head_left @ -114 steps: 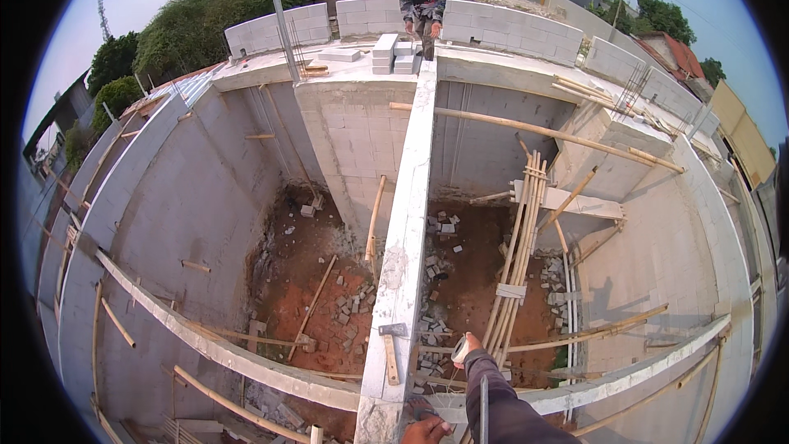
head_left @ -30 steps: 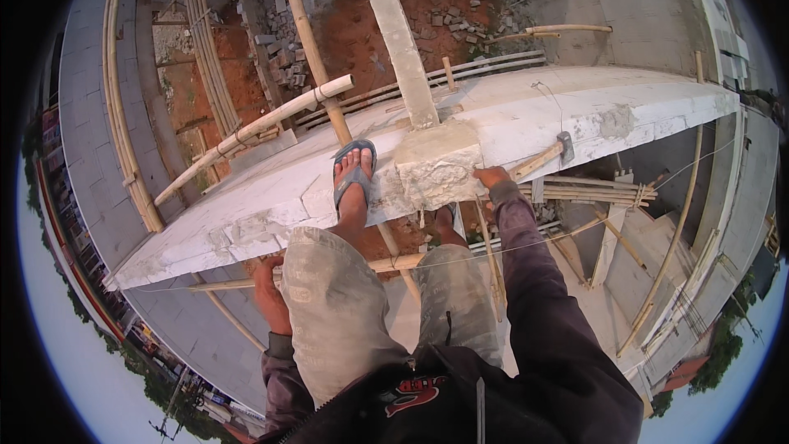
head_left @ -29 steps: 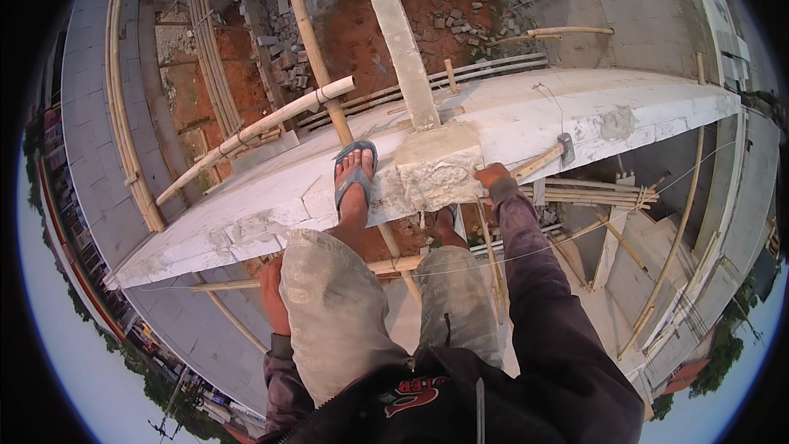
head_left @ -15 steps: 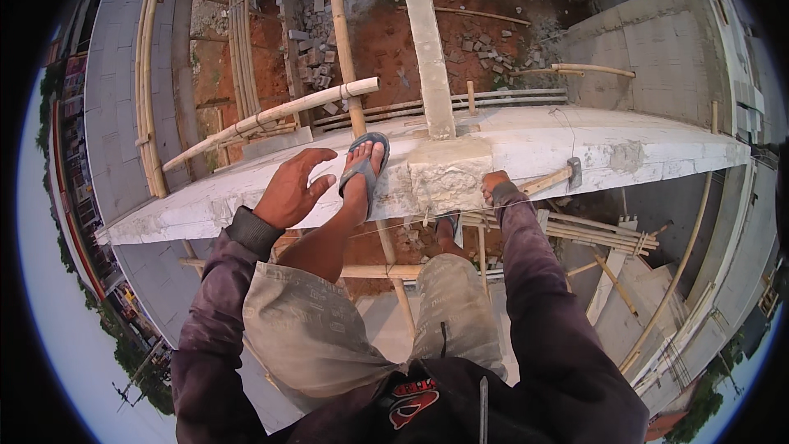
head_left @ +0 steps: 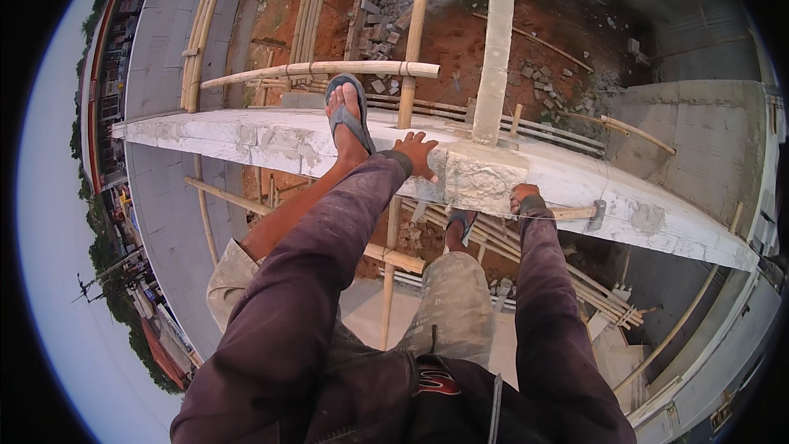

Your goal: The person measures and marks a concrete beam using a tape measure and hammer. They walk along the beam, pull the tape measure, and strike the beam to create marks at measured intervals.

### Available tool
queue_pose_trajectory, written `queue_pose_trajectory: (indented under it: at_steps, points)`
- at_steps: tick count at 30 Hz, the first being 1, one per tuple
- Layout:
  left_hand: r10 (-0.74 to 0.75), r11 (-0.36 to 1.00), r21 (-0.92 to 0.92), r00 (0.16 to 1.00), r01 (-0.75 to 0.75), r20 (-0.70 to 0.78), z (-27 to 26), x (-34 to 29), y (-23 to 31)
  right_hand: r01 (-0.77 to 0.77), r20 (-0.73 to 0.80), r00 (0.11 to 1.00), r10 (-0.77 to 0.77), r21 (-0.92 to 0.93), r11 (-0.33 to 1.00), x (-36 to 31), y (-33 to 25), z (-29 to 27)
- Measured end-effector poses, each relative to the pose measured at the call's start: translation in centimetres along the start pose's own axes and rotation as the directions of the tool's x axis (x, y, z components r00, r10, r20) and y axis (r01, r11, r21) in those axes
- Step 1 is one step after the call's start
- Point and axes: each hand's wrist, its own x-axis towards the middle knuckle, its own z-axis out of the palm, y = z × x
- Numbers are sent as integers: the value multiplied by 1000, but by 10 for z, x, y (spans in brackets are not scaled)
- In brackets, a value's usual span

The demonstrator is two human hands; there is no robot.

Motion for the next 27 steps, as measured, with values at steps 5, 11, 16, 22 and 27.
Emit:
queue_pose_trajectory:
  at_steps: [5, 11, 16, 22, 27]
  points:
    - [-240, 970, -40, 971, 239, -23, 11, -14, -29, 3, 35, 999, -3, -3, 1000, 0, -1, -6]
    - [-352, 935, -70, 935, 348, -39, 60, -21, -27, 43, 29, 999, -40, -150, 988, 33, 8, -21]
    - [-372, 915, -194, 926, 353, -68, 81, -17, -15, 69, -77, 994, -82, -165, 984, 17, 2, -21]
    - [-380, 908, -213, 924, 361, -50, 98, -2, -18, 150, -70, 983, -170, -229, 962, -15, -3, -7]
    - [-368, 906, -274, 920, 324, -130, 112, 2, -22, 131, -109, 980, -165, -265, 955, -12, -7, -3]
